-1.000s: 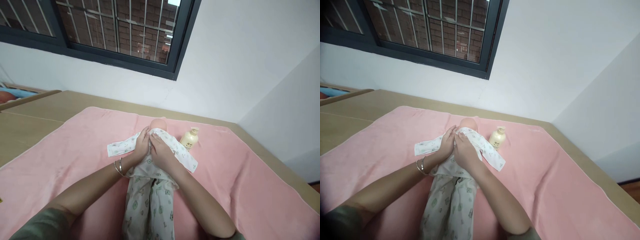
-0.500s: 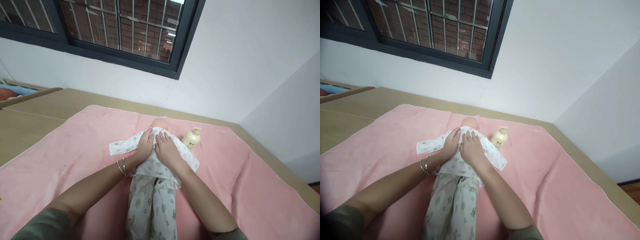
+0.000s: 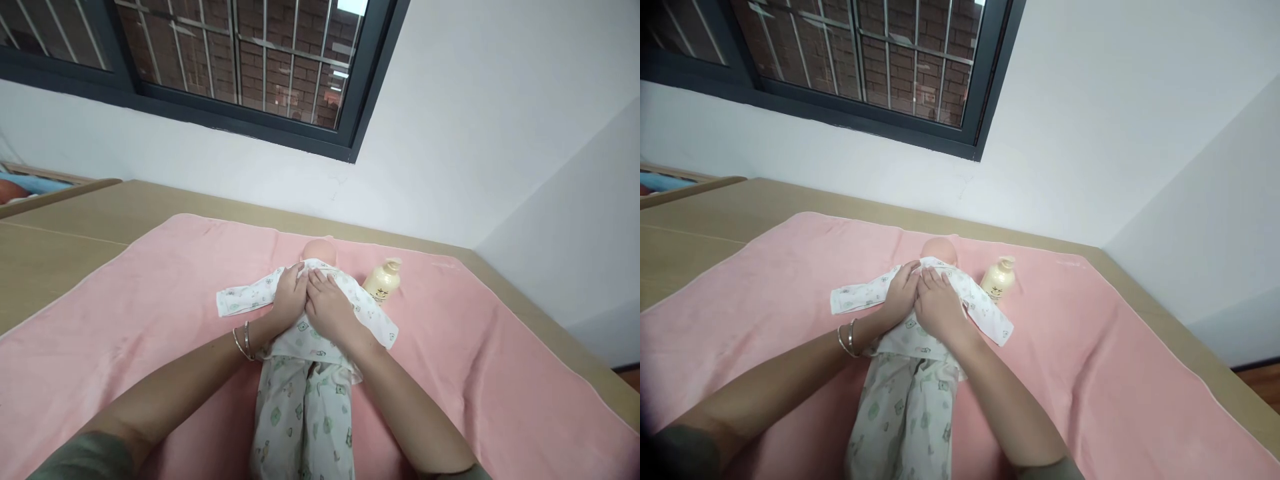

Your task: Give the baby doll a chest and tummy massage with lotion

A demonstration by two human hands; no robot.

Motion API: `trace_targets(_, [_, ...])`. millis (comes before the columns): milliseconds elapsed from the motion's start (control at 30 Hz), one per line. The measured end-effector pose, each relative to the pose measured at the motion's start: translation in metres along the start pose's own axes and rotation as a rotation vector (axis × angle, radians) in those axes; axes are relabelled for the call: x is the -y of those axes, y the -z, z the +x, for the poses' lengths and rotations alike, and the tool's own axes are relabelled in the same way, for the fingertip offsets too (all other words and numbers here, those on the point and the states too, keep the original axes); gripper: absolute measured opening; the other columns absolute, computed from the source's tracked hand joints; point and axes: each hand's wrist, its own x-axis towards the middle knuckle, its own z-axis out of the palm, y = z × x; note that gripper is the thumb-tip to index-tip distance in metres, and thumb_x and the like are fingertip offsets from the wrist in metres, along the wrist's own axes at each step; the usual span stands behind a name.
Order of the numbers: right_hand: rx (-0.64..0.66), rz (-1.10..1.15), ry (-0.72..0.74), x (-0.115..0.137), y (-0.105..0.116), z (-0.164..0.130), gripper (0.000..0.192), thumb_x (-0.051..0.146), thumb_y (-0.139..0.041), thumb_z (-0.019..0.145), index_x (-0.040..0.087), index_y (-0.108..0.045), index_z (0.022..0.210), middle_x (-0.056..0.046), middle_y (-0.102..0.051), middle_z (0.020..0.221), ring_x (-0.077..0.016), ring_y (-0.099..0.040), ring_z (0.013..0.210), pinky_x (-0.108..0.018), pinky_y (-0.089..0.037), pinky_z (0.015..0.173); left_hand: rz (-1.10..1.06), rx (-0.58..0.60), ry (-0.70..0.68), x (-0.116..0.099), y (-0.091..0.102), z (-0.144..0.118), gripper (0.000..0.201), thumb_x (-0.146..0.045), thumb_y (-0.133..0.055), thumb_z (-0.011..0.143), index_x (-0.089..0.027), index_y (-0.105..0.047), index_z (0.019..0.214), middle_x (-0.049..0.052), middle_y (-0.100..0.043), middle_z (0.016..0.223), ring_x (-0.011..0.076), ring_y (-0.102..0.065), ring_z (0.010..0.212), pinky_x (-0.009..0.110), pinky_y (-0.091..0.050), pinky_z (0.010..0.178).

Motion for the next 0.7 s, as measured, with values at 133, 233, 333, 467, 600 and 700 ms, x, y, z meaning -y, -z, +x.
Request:
trace_targets(133, [0.028,0.086,-0.037,-0.016,0.004,0.008,0.054,0.028,-0.037,0.103,0.012,-0.044,0.155,-0.011,-0.039,0.163,-0.0245,-0.026,0.156,-0.046,-0.016,0.128,-0.002,-0.005,0.007,-0.002,0.0,-0.001,0.037,-0.033,-0.042,0.099,-0.018,-0.064,0.124,0.015,-0.069,0.128,0.0301,-0.06,0.126,0.052,-0.044,0.113])
trace_targets(233, [0.002,0.053,-0.32,-0.021,0.007,0.01,0.064,0.043,-0.035,0.107,0.002,-0.038,0.156,-0.021,-0.037,0.162,-0.0307,-0.03,0.154,-0.05,-0.021,0.126,-0.001,0.001,0.002,-0.004,0.001,-0.001,0.037,-0.032,-0.042,0.099,-0.018,-0.064,0.126,0.014,-0.068,0.129,0.0291,-0.058,0.128,0.05,-0.042,0.115])
trace_targets(333, [-0.004,-0.025,-0.431,-0.01,0.005,0.005,0.065,0.04,-0.032,0.107,-0.004,-0.037,0.154,-0.028,-0.037,0.16,-0.0344,-0.032,0.153,-0.052,-0.023,0.124,0.004,0.009,0.003,-0.003,0.001,-0.001,0.037,-0.032,-0.042,0.099,-0.018,-0.063,0.126,0.013,-0.068,0.131,0.0286,-0.058,0.129,0.05,-0.042,0.115])
trace_targets(467, [-0.017,-0.025,-0.087,0.006,-0.002,-0.001,0.056,0.022,-0.038,0.101,0.005,-0.043,0.154,-0.019,-0.039,0.162,-0.0295,-0.025,0.156,-0.051,-0.017,0.127,-0.001,0.01,0.016,-0.001,0.001,0.0,0.037,-0.033,-0.041,0.099,-0.017,-0.064,0.125,0.014,-0.069,0.128,0.0282,-0.061,0.125,0.049,-0.044,0.113])
trace_targets(600, [-0.023,0.091,0.085,-0.008,-0.004,0.004,0.056,0.019,-0.042,0.097,0.016,-0.049,0.152,-0.009,-0.048,0.158,-0.0214,-0.029,0.155,-0.047,-0.015,0.129,-0.008,0.005,0.009,0.0,0.001,0.0,0.036,-0.032,-0.04,0.1,-0.019,-0.063,0.124,0.013,-0.069,0.127,0.0268,-0.062,0.123,0.048,-0.046,0.112])
trace_targets(700, [-0.047,0.144,-0.064,-0.022,-0.003,0.009,0.053,0.03,-0.043,0.102,0.015,-0.048,0.153,-0.011,-0.042,0.162,-0.0246,-0.029,0.155,-0.046,-0.021,0.126,0.026,0.015,-0.017,0.0,0.002,-0.001,0.038,-0.027,-0.039,0.098,-0.017,-0.062,0.127,0.014,-0.068,0.129,0.0277,-0.061,0.125,0.049,-0.045,0.112])
